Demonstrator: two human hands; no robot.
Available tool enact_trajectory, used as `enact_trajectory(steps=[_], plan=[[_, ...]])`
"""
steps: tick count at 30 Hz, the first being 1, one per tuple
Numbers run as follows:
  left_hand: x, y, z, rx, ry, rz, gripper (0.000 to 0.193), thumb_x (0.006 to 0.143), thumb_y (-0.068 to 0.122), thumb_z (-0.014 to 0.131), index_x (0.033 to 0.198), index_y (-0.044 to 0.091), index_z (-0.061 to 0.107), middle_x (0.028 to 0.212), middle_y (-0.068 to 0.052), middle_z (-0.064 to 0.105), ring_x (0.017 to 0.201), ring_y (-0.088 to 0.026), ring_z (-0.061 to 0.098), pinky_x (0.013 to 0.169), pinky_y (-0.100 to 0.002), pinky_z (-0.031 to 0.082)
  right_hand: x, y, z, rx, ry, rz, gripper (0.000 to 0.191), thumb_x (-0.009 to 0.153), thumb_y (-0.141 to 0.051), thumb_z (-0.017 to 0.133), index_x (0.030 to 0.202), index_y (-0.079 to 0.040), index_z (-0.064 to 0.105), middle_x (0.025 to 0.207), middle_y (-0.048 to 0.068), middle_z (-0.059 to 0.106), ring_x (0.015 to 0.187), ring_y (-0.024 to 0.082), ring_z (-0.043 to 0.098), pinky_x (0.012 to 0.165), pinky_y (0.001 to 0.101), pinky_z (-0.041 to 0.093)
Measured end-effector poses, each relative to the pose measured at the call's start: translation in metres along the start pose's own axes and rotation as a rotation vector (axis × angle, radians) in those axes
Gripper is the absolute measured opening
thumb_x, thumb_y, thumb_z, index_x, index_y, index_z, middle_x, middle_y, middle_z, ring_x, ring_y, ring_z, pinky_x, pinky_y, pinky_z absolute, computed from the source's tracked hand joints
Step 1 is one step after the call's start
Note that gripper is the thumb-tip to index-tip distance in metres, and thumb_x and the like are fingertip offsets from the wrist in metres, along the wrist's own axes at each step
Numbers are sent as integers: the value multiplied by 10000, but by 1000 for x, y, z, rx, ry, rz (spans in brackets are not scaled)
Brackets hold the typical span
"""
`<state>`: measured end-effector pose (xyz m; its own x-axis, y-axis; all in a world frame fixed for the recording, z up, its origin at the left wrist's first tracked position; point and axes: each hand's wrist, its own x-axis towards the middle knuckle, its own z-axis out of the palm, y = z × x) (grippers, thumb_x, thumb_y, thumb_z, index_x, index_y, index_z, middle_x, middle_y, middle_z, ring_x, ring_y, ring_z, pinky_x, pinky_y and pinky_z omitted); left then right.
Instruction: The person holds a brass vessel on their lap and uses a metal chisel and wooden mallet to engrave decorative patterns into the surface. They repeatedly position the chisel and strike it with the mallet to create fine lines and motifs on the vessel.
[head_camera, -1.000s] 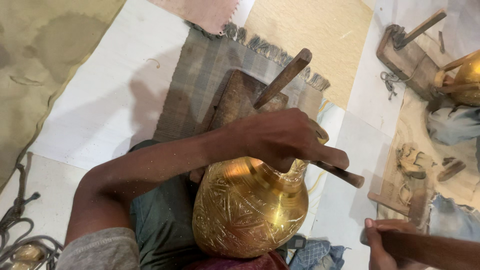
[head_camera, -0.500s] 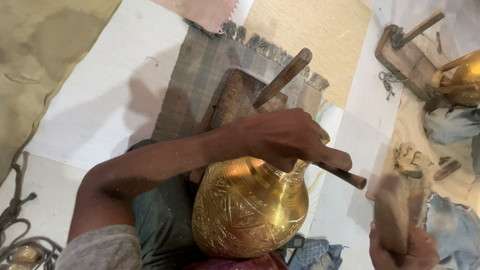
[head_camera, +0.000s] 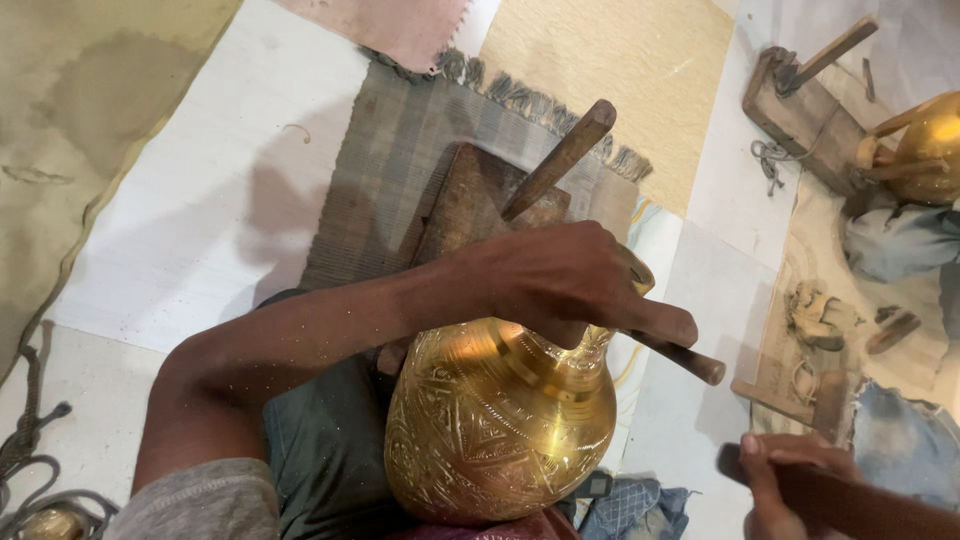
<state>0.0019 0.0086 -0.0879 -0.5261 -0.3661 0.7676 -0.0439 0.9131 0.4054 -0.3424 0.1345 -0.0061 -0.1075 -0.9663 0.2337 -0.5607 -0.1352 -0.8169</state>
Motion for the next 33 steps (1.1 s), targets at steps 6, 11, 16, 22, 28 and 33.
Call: enact_trajectory(steps=[6, 11, 16, 22, 28, 33], plan=[[12, 5, -15, 44, -159, -10, 684, 982, -20, 626, 1490, 363, 376, 659, 57, 446, 517, -102, 502, 397, -235, 419, -9, 14, -10, -611, -1, -135, 202, 836, -24, 807, 968, -13, 655, 883, 126, 704, 891, 240, 676, 915, 378, 479], [20, 11, -23, 66, -171, -3, 708, 841, -83, 625, 1383, 336, 448, 622, 57, 446, 497, -122, 496, 369, -234, 397, -17, 54, -25, -524, -39, -120, 177, 949, -37, 794, 899, -57, 626, 820, 65, 710, 814, 176, 695, 917, 313, 556], [24, 10, -24, 27, -215, 19, 748, 804, -101, 631, 1398, 319, 458, 584, 46, 468, 450, -130, 502, 350, -249, 384, -15, 44, -22, -545, -44, -178, 153, 925, -10, 782, 883, -22, 636, 816, 80, 687, 784, 170, 683, 890, 321, 557], [28, 4, -21, 64, -296, 33, 726, 816, -132, 598, 1399, 287, 485, 576, 32, 484, 430, -124, 512, 338, -229, 393, -17, 58, -26, -483, -28, -215, 181, 895, 1, 756, 779, 9, 617, 704, 108, 645, 632, 177, 634, 712, 330, 525], [29, 4, -22, -3, -221, 104, 759, 812, -127, 616, 1407, 322, 477, 579, 48, 483, 446, -114, 512, 359, -225, 393, 26, 130, -57, -663, 84, 274, 324, 963, 21, 733, 675, 45, 585, 587, 146, 615, 476, 208, 571, 529, 364, 496], [31, 1, -24, -14, -255, 128, 783, 776, -123, 640, 1389, 333, 473, 572, 31, 504, 432, -136, 519, 343, -236, 396, 22, 114, -44, -527, 441, 995, 228, 949, -32, 733, 736, 0, 658, 647, 104, 640, 590, 125, 591, 657, 282, 567]])
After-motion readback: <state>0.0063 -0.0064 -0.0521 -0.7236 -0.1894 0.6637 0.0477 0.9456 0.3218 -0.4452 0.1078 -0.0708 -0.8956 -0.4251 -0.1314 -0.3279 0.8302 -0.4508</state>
